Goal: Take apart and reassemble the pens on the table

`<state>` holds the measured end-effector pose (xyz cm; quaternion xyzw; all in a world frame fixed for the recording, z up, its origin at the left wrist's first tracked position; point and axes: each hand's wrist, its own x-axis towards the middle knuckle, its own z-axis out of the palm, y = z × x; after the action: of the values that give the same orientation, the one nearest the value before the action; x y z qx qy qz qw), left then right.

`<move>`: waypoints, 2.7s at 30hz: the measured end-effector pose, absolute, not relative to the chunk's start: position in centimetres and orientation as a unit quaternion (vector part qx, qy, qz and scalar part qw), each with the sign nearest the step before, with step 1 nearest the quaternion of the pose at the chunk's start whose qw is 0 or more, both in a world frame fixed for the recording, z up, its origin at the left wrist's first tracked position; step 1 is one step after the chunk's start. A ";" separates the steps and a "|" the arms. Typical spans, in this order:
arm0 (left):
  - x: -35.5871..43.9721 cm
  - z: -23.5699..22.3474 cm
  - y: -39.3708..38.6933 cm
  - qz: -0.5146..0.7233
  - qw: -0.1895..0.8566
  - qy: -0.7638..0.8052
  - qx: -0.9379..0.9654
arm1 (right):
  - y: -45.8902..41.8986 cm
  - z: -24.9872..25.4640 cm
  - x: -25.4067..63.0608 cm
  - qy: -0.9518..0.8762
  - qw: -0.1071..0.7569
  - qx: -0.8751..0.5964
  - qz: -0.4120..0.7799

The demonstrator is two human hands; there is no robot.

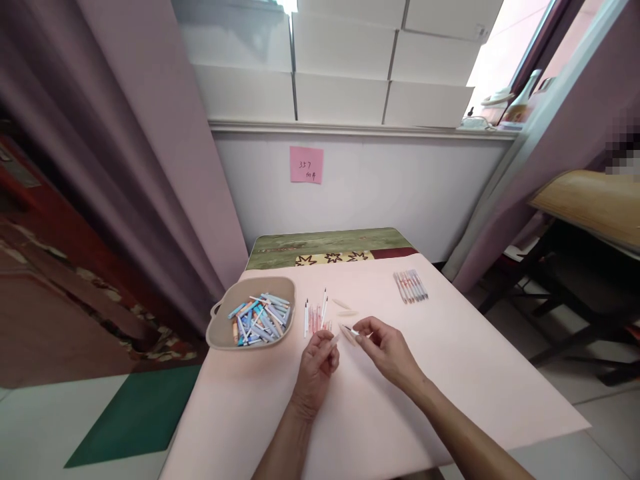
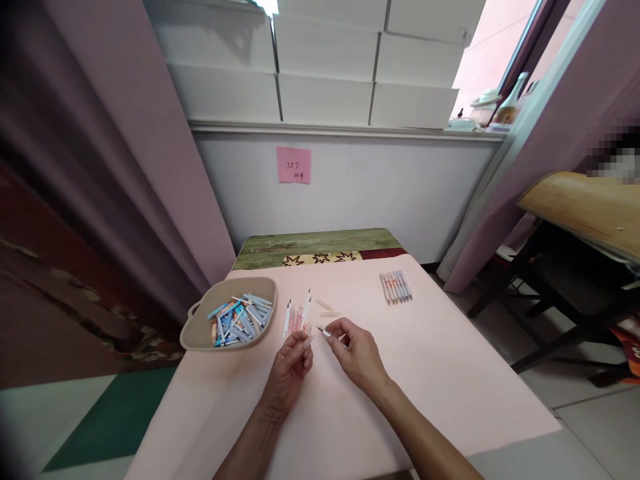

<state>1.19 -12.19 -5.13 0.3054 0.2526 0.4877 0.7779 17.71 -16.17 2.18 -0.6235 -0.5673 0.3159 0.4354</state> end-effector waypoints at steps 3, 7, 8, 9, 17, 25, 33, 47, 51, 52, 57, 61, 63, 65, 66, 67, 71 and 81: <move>1.1 -5.3 -12.2 0.502 0.778 0.249 0.285 | -16.1 3.1 17.9 -0.596 0.411 -0.647 0.240; 1.1 -5.1 -12.3 0.502 0.776 0.252 0.286 | -16.2 3.3 17.8 -0.612 0.372 -0.668 0.201; 1.1 -5.0 -12.3 0.501 0.775 0.252 0.290 | -16.2 3.2 17.7 -0.616 0.360 -0.672 0.198; 1.1 -5.0 -12.4 0.500 0.774 0.254 0.295 | -16.3 3.1 17.6 -0.620 0.349 -0.675 0.196; 1.2 -5.2 -12.4 0.489 0.772 0.272 0.301 | -16.5 3.3 17.7 -0.656 0.281 -0.681 0.162; 1.0 -5.9 -12.0 0.509 0.791 0.264 0.213 | -15.4 3.2 16.2 -0.682 0.260 -0.666 0.156; 1.3 -5.8 -12.1 0.499 0.815 0.233 0.180 | -14.0 2.4 14.1 -0.637 0.427 -0.592 0.246; 0.4 -6.3 -11.0 0.517 0.819 0.247 0.017 | -13.0 -4.0 18.6 -0.586 0.255 -0.749 0.173; 0.5 -6.4 -11.1 0.511 0.820 0.253 0.051 | -13.2 -4.2 17.4 -0.597 0.205 -0.763 0.141; 0.5 -6.4 -11.2 0.509 0.820 0.253 0.063 | -13.1 -4.3 17.3 -0.597 0.197 -0.766 0.135; 0.5 -6.4 -11.7 0.500 0.829 0.238 0.080 | -11.8 -4.6 17.7 -0.592 0.189 -0.778 0.095; 0.2 -6.3 -11.9 0.512 0.833 0.192 0.086 | -11.1 -4.1 17.2 -0.591 0.209 -0.774 0.088; 0.2 -6.1 -11.9 0.516 0.833 0.175 0.093 | -11.3 -3.9 16.4 -0.604 0.235 -0.754 0.110; 0.2 -5.9 -11.9 0.518 0.834 0.161 0.100 | -11.6 -4.0 15.4 -0.633 0.245 -0.719 0.148; 0.2 -5.9 -11.9 0.520 0.834 0.156 0.103 | -11.7 -4.1 14.9 -0.647 0.242 -0.704 0.163; 0.2 -5.8 -11.9 0.522 0.833 0.151 0.106 | -11.6 -4.1 14.4 -0.657 0.234 -0.696 0.172; 0.0 -5.9 -12.2 0.522 0.832 0.148 0.116 | -10.6 -4.0 13.9 -0.675 0.173 -0.693 0.186; 2.9 -4.7 -9.9 0.536 0.810 0.236 0.033 | -12.3 -5.4 16.1 -0.530 0.400 -0.671 0.329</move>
<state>2.88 -9.88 -4.75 0.0332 0.2360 0.5356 0.8101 16.15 -12.34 -5.44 -0.6713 -0.5305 0.3289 0.3998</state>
